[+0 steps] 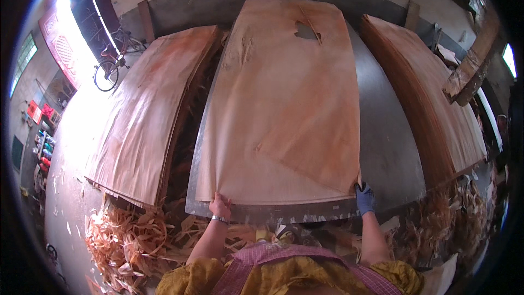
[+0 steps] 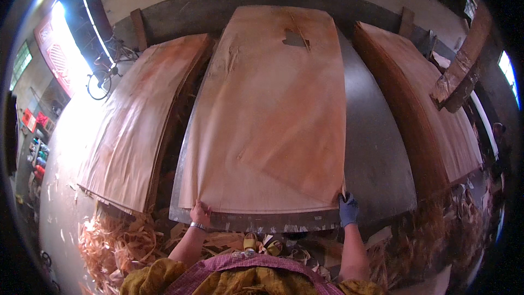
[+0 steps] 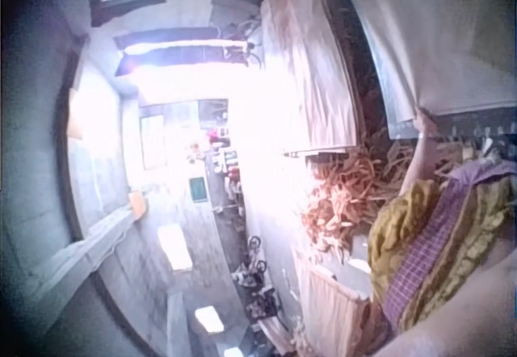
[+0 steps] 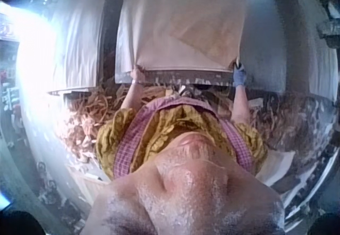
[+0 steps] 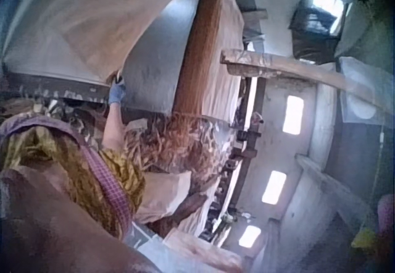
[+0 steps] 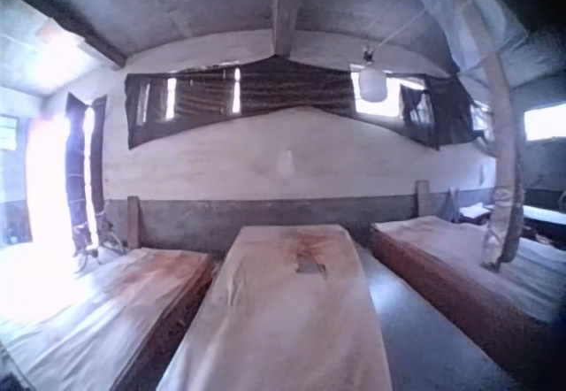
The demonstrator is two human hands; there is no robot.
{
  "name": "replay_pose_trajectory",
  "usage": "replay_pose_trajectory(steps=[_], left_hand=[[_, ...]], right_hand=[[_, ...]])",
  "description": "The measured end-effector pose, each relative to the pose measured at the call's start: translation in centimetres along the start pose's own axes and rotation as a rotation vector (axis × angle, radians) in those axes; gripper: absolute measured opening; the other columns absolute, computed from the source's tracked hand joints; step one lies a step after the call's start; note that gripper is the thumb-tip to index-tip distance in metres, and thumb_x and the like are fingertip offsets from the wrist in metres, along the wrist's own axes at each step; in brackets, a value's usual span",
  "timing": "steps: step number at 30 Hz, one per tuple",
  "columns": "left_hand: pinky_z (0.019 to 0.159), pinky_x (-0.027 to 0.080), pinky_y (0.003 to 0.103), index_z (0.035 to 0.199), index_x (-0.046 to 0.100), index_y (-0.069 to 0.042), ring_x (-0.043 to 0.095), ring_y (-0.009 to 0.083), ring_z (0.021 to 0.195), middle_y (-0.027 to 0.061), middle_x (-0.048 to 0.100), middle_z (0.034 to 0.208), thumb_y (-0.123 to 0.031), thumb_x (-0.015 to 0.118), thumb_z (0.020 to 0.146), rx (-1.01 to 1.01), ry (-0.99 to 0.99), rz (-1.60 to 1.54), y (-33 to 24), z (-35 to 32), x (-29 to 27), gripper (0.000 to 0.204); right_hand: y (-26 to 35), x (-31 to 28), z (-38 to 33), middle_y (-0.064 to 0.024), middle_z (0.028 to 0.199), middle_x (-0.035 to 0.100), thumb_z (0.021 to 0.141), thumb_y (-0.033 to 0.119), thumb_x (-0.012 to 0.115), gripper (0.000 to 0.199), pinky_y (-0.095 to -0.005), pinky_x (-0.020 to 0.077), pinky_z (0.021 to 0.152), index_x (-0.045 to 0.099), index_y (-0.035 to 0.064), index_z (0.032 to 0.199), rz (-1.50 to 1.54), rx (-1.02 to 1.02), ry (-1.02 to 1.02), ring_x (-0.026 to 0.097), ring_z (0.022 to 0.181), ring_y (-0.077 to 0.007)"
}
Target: The person trims damaged or uneven edges from sheets of wood veneer using a utility knife and organizes the sheets into stacks on worktables.
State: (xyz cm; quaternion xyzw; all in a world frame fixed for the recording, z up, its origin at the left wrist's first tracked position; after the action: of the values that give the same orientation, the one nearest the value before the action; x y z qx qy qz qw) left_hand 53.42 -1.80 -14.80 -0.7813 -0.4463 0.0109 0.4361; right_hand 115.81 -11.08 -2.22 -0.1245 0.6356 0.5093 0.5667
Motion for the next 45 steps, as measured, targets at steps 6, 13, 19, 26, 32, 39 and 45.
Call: replay_pose_trajectory(steps=[6, 13, 19, 26, 32, 39, 45], left_hand=[[0.053, 0.052, 0.034, 0.090, 0.052, -0.012, 0.053, 0.0130, 0.062, -0.0026, 0.053, 0.074, -0.028, 0.062, 0.093, -0.051, -0.044, 0.041, 0.7, 0.8, 1.1, 0.019], [0.044, 0.047, 0.031, 0.086, 0.050, -0.010, 0.051, 0.0174, 0.053, -0.0009, 0.054, 0.068, -0.028, 0.063, 0.092, -0.023, -0.081, 0.038, -1.2, -0.3, 0.1, 0.023], [0.039, 0.042, 0.031, 0.079, 0.048, -0.007, 0.042, 0.0168, 0.038, 0.0023, 0.049, 0.059, -0.030, 0.068, 0.089, -0.040, 0.179, 0.029, 3.5, -0.9, 5.4, 0.031], [0.039, 0.043, 0.032, 0.076, 0.052, -0.007, 0.049, 0.0171, 0.045, 0.0038, 0.051, 0.062, -0.027, 0.070, 0.087, -0.029, 0.006, 0.246, 1.3, -3.5, 1.4, 0.030], [0.040, 0.045, 0.031, 0.090, 0.050, -0.003, 0.052, 0.0212, 0.047, 0.0093, 0.057, 0.073, -0.031, 0.072, 0.086, -0.109, -0.033, 0.134, 4.9, -5.4, 3.8, 0.035], [0.043, 0.048, 0.029, 0.085, 0.054, -0.004, 0.049, 0.0177, 0.048, 0.0075, 0.055, 0.070, -0.027, 0.067, 0.090, -0.128, 0.098, 0.091, 8.2, -5.2, 5.3, 0.027], [0.041, 0.044, 0.028, 0.079, 0.055, -0.006, 0.046, 0.0163, 0.044, 0.0049, 0.053, 0.064, -0.024, 0.063, 0.093, -0.064, 0.076, 0.110, 9.0, -6.7, 5.6, 0.024]], right_hand=[[-1.5, -0.5, 0.1, -0.0205, 0.107, 0.066, 0.090, 0.040, 0.059, 0.043, -0.0457, 0.0487, 0.084, 0.062, 0.0023, 0.110, 0.083, 0.013, -0.123, 0.062, 0.100, -0.0393], [-3.9, 1.2, -13.7, -0.0155, 0.078, 0.067, 0.084, 0.039, 0.070, 0.042, -0.0378, 0.0466, 0.064, 0.066, -0.0023, 0.086, 0.145, 0.226, 0.048, 0.060, 0.067, -0.0299], [-15.1, 5.8, -11.5, -0.0038, 0.067, 0.062, 0.088, 0.030, 0.070, 0.031, -0.0319, 0.0445, 0.057, 0.067, 0.0000, 0.081, 0.267, 0.166, -0.412, 0.055, 0.060, -0.0142], [-5.0, 2.0, -11.2, -0.0002, 0.065, 0.061, 0.091, 0.033, 0.065, 0.032, -0.0285, 0.0370, 0.046, 0.067, 0.0046, 0.077, 0.870, 0.463, 0.076, 0.050, 0.051, -0.0089], [-18.1, -7.8, -11.2, -0.0163, 0.074, 0.066, 0.089, 0.034, 0.065, 0.037, -0.0385, 0.0464, 0.061, 0.065, -0.0024, 0.085, 0.274, 0.295, -0.201, 0.062, 0.066, -0.0302], [-26.9, -14.3, -12.2, -0.0231, 0.084, 0.066, 0.091, 0.040, 0.059, 0.042, -0.0438, 0.0484, 0.064, 0.065, -0.0010, 0.093, -0.145, 0.390, -0.184, 0.064, 0.078, -0.0408], [-24.9, -12.8, -9.5, -0.0243, 0.084, 0.065, 0.093, 0.045, 0.055, 0.046, -0.0475, 0.0481, 0.064, 0.065, -0.0002, 0.091, 0.061, 0.242, -0.199, 0.063, 0.079, -0.0430]])
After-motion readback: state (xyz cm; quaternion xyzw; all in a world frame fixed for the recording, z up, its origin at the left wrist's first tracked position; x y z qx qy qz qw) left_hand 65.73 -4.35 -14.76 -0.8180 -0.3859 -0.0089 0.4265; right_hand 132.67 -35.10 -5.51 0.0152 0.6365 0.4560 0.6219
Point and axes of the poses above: each hand's wrist, its own z-axis towards the middle knuckle, its own x-axis out of the palm, y = z × x, the point moved 7 cm from there along z, towards the middle knuckle
